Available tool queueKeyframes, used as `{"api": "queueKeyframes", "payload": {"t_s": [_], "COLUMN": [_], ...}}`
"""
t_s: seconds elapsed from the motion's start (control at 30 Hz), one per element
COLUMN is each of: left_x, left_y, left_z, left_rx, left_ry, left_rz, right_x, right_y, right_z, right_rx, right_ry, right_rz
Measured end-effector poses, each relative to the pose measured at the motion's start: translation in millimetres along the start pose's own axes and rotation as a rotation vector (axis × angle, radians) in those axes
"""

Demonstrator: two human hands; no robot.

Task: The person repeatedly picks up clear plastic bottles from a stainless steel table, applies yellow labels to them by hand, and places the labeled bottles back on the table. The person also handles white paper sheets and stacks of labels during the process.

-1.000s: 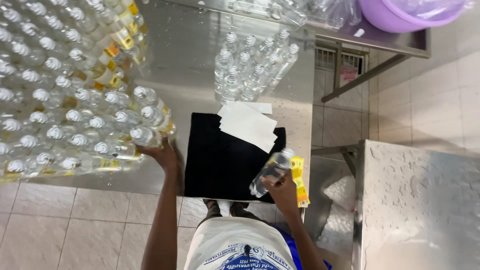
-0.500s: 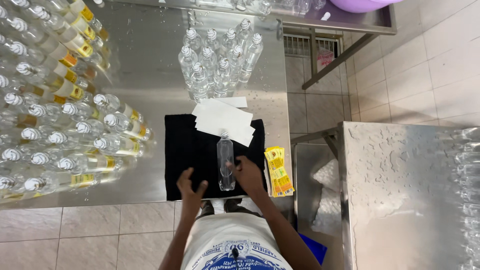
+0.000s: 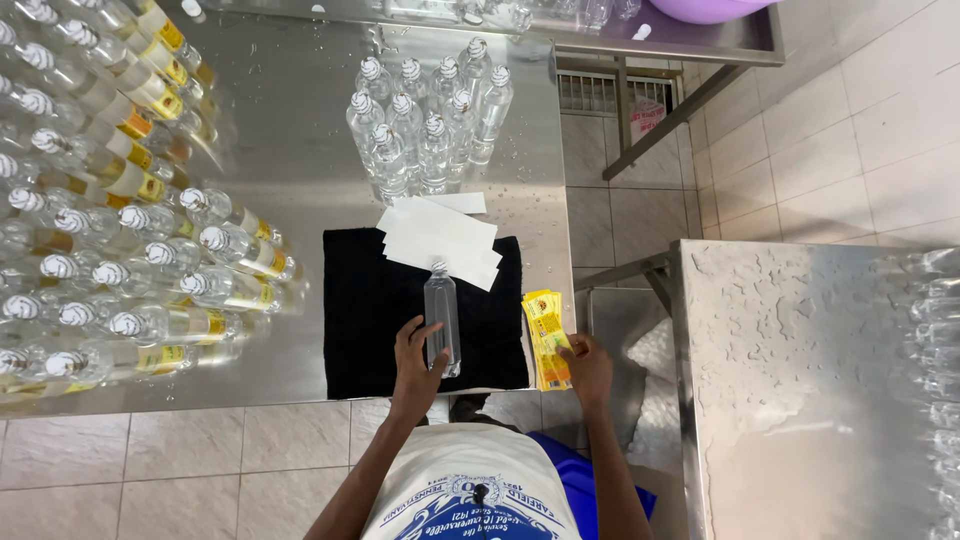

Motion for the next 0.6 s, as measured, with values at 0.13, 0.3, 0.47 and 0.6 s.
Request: {"api": "queueKeyframes", "payload": {"t_s": [0.13, 0.3, 0.47, 0.6], "left_x": [10.1, 68.5, 110.6, 118.1], "left_y": [-11.8, -28.9, -39.2, -36.2], "left_z": [-10.8, -36.8, -53.2, -45.2], "left_rx": [0.033, -0.028, -0.051, -0.080], "left_ry": [-0.013, -0.256, -0.388, -0.466], "left_rz": [0.099, 0.576, 0.501, 0.444], "right_x": [-8.4, -16.1, 1.7, 6.3], "right_y": [-22.7, -72.5, -10.9, 13.4], "right_z": [15.5, 50.9, 18.1, 11.7], "right_rx": [-0.053, -0.193, -0.059, 0.011], "right_ry": [0.043, 0.077, 0.049, 0.032], "right_rz": [-0.091, -0.134, -0.260, -0.356]}}
Point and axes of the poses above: each hand's wrist, its own z-axis away from the middle knuckle, its own x-axis out of the palm, y = z × x, the point moved 9 cm from there along -z, towards the middle knuckle, and after that the axes turned 7 degrees about -y, right-handed, at the moved point
